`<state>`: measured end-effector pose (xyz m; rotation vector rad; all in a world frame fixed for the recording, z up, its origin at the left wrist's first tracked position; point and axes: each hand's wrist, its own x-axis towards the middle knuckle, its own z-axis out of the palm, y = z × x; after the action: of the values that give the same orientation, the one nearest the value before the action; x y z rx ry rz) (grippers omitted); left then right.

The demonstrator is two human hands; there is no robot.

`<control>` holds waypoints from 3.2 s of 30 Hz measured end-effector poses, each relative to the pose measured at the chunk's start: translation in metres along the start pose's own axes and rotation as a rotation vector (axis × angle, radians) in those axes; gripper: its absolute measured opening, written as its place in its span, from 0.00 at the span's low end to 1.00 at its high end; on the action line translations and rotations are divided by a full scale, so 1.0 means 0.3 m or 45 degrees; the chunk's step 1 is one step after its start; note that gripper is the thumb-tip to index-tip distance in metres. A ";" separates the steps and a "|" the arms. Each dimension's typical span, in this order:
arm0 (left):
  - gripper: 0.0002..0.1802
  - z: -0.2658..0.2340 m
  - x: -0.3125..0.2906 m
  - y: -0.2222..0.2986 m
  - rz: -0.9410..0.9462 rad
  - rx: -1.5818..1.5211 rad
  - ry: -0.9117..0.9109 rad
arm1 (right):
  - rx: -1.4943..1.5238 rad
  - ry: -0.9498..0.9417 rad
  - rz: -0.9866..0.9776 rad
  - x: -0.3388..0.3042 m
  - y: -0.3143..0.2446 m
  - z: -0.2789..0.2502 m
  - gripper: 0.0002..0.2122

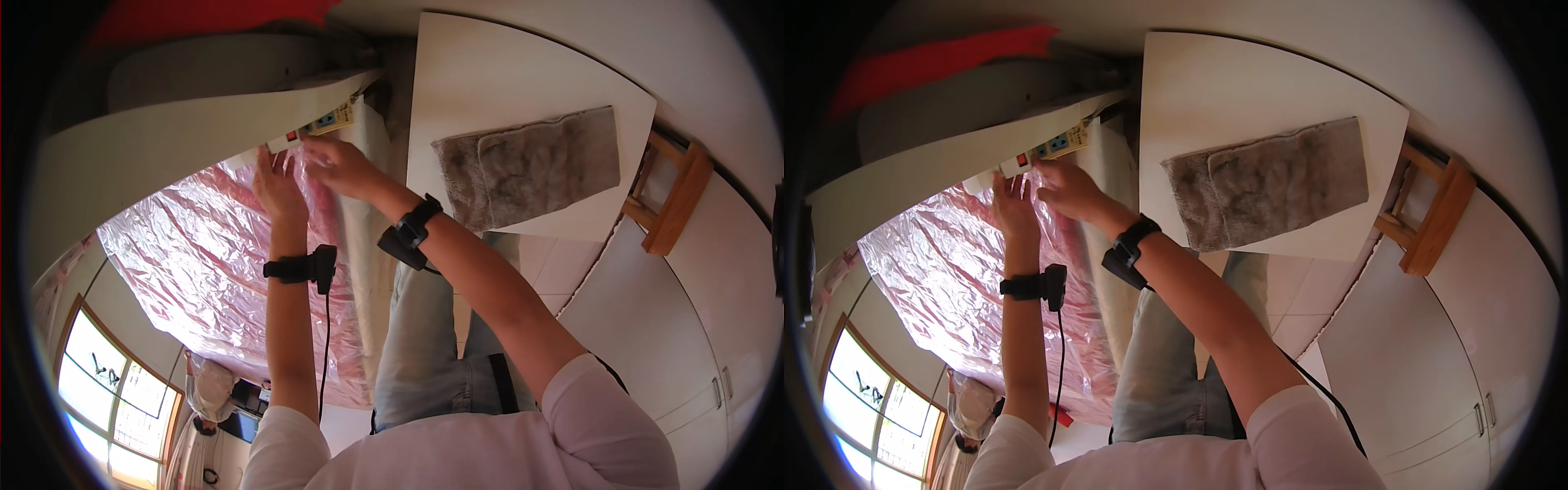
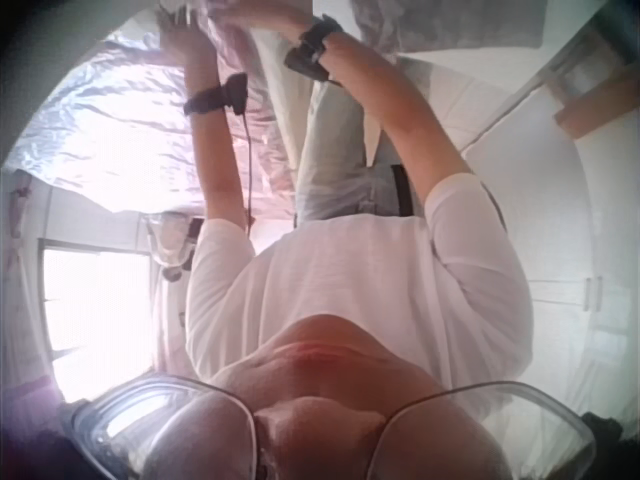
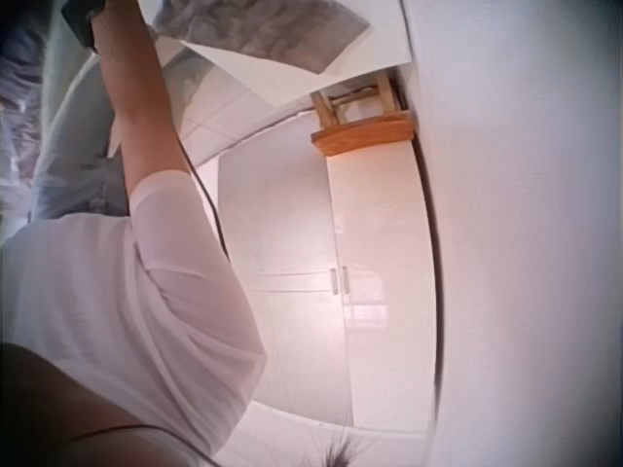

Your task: The person wipes the top of a bed headboard and an adjacent bedside table with a cloth.

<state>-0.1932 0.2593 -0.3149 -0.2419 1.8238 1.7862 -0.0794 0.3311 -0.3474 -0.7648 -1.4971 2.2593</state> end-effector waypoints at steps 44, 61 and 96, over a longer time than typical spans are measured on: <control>0.38 0.519 -0.757 -0.665 0.880 1.909 -0.932 | -2.071 0.810 0.179 -0.863 -0.034 -1.120 0.28; 0.39 0.535 -0.389 -0.416 1.151 1.950 -1.222 | -1.741 1.098 0.633 -0.621 -0.011 -0.866 0.39; 0.49 1.223 -0.690 -0.723 1.424 1.689 -1.407 | -1.897 1.051 0.578 -0.836 -0.207 -1.695 0.34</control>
<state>0.1841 0.5391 -0.3761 2.0561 1.7667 0.3971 0.4228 0.5992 -0.3823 -2.1482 -2.3794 0.3119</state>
